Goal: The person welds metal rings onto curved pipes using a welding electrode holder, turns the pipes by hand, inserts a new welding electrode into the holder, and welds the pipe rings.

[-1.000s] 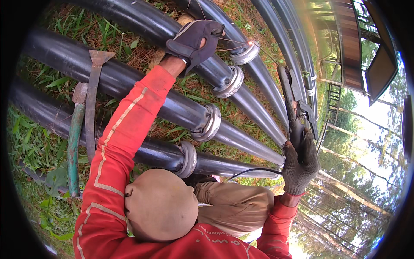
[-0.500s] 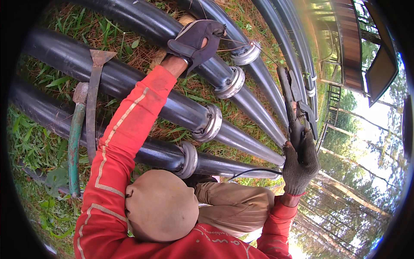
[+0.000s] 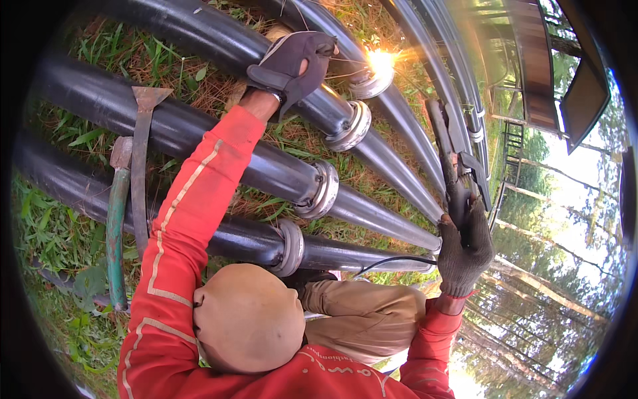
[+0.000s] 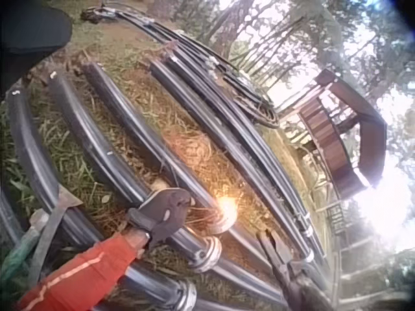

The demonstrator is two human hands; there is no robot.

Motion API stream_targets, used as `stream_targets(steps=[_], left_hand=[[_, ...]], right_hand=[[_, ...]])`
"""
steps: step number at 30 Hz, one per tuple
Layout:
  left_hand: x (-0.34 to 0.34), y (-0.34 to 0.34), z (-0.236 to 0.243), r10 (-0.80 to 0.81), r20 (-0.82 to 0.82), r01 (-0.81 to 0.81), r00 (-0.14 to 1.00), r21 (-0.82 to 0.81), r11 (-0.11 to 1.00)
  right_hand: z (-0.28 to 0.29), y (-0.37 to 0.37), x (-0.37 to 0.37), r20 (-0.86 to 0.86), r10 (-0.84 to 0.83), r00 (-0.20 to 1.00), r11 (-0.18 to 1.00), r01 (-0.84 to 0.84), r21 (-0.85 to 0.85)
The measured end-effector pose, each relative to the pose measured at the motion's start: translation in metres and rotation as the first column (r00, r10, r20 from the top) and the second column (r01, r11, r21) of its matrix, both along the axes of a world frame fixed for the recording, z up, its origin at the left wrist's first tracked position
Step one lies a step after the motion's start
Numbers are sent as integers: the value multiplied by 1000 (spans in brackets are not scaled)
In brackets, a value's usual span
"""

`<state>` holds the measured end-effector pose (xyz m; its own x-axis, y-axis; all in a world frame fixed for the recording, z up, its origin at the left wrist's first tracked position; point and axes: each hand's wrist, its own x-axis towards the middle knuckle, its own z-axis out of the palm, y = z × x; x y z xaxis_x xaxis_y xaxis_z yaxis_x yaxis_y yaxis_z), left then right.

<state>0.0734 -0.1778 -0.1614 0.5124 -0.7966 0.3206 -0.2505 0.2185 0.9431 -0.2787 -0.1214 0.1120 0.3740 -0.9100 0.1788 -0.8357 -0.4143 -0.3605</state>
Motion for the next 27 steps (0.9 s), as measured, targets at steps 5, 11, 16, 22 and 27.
stream_targets(steps=[5, 11, 16, 22, 27], left_hand=[[3, 7, 14, 45, 137, -58, 990, 93, 994], [-3, 3, -6, 41, -12, -41, 999, 47, 998], [-4, 11, 8, 11, -253, 21, 968, 125, 992], [26, 9, 54, 57, -259, 35, 964, 335, 942], [-3, 30, 114, 105, -369, 70, 923, 430, 900]], right_hand=[[24, 1, -36, 296, -170, 940, 980, 193, -48], [45, 12, -114, 390, -305, 869, 948, 317, 34], [26, 35, -153, 515, -422, 746, 902, 405, 151], [-22, 38, -177, 752, -502, 427, 864, 299, 406], [-55, 32, -167, 790, -578, 203, 816, 153, 558]])
